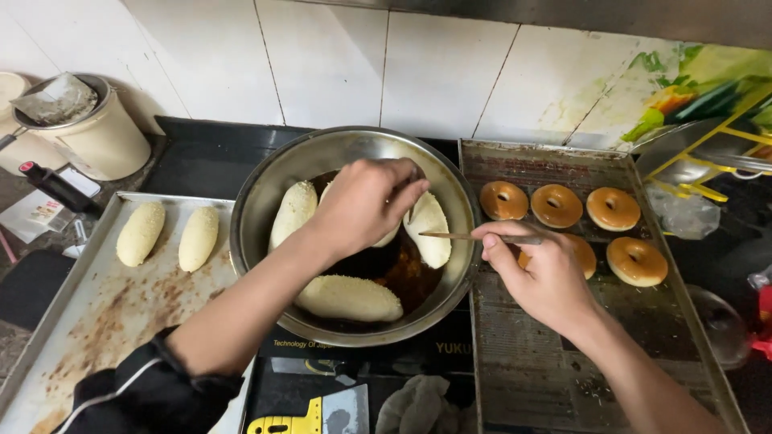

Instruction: Preparing and frying long dough pieces in a large bowl of oil, including loosening them from a tray and flipping them with sticks.

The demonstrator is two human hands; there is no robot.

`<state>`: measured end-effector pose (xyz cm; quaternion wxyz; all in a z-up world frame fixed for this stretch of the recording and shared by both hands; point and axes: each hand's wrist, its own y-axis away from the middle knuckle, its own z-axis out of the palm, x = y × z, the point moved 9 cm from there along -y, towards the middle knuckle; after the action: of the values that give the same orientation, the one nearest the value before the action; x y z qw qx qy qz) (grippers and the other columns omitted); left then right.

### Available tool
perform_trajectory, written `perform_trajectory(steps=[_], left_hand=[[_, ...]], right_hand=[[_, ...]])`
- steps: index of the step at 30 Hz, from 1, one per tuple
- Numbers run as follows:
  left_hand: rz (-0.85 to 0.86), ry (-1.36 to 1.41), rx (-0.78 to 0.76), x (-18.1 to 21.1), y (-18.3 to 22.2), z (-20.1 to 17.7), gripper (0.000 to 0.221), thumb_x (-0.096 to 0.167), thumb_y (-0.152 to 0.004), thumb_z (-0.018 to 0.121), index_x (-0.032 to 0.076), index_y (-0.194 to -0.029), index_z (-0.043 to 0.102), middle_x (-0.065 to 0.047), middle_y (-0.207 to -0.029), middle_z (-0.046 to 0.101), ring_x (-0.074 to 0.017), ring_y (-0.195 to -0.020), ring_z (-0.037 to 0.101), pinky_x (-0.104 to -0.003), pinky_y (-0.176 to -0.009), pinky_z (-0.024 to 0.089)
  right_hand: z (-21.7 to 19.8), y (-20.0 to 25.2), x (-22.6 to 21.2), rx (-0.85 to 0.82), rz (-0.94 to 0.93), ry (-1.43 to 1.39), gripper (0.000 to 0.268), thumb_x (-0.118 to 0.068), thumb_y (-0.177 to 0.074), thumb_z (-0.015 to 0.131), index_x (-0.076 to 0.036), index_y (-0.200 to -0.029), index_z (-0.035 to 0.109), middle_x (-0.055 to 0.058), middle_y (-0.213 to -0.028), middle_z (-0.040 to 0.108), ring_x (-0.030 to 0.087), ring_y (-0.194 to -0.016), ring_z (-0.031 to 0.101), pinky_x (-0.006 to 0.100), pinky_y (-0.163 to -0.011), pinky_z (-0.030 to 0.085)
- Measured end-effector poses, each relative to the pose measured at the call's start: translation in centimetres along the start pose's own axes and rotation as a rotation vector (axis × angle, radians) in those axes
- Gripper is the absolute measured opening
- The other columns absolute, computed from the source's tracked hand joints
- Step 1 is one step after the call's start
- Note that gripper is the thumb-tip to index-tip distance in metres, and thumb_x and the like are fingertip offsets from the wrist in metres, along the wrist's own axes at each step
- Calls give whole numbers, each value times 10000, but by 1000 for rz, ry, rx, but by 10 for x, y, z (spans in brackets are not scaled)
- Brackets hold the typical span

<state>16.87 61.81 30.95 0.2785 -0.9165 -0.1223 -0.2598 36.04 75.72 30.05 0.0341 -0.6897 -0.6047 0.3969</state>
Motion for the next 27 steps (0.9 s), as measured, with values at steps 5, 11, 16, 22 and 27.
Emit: perform_trajectory(steps=[5, 11, 16, 22, 27], left_hand=[[57, -21, 150, 4, 2, -39, 269, 306, -1100, 701, 121, -906, 708, -137, -732, 763, -486, -795, 771, -569, -739, 616], [70, -96, 242, 9, 22, -94, 245, 255, -1107, 729, 99, -918, 729, -134, -741, 773, -469, -778, 773, -537, -767, 626], [74, -104, 299, -8, 43, -140, 222, 196, -1110, 741, 75, -925, 721, -141, -776, 780, -449, -786, 778, -520, -740, 617], [-1, -188, 354, -41, 75, -187, 245, 219, -1151, 729, 62, -964, 751, -73, -857, 816, -296, -742, 764, -444, -721, 584], [-91, -270, 364, -66, 102, -210, 413, 273, -1202, 743, 60, -860, 653, -57, -686, 677, -217, -594, 615, -409, -617, 481]], right_hand=[[3, -1, -5, -5, -5, -34, 170, -116, -1073, 727, -116, -1116, 892, 61, -736, 846, 293, -661, 788, 415, -669, 637], [1, -6, -15, 3, 2, -32, 175, -109, -1072, 729, -110, -1121, 897, 76, -747, 862, 332, -709, 824, 429, -718, 658], [0, -21, -23, 24, -8, 0, 186, -124, -1076, 739, -142, -1195, 881, 46, -796, 874, 300, -789, 843, 417, -770, 656], [16, -47, -40, -46, 93, 7, 194, -208, -1112, 685, -143, -1183, 854, 1, -894, 881, 181, -849, 840, 338, -774, 633], [55, -63, -55, -114, 185, -121, 258, -208, -1152, 619, -58, -1230, 814, 44, -1011, 893, 162, -851, 841, 282, -799, 663]])
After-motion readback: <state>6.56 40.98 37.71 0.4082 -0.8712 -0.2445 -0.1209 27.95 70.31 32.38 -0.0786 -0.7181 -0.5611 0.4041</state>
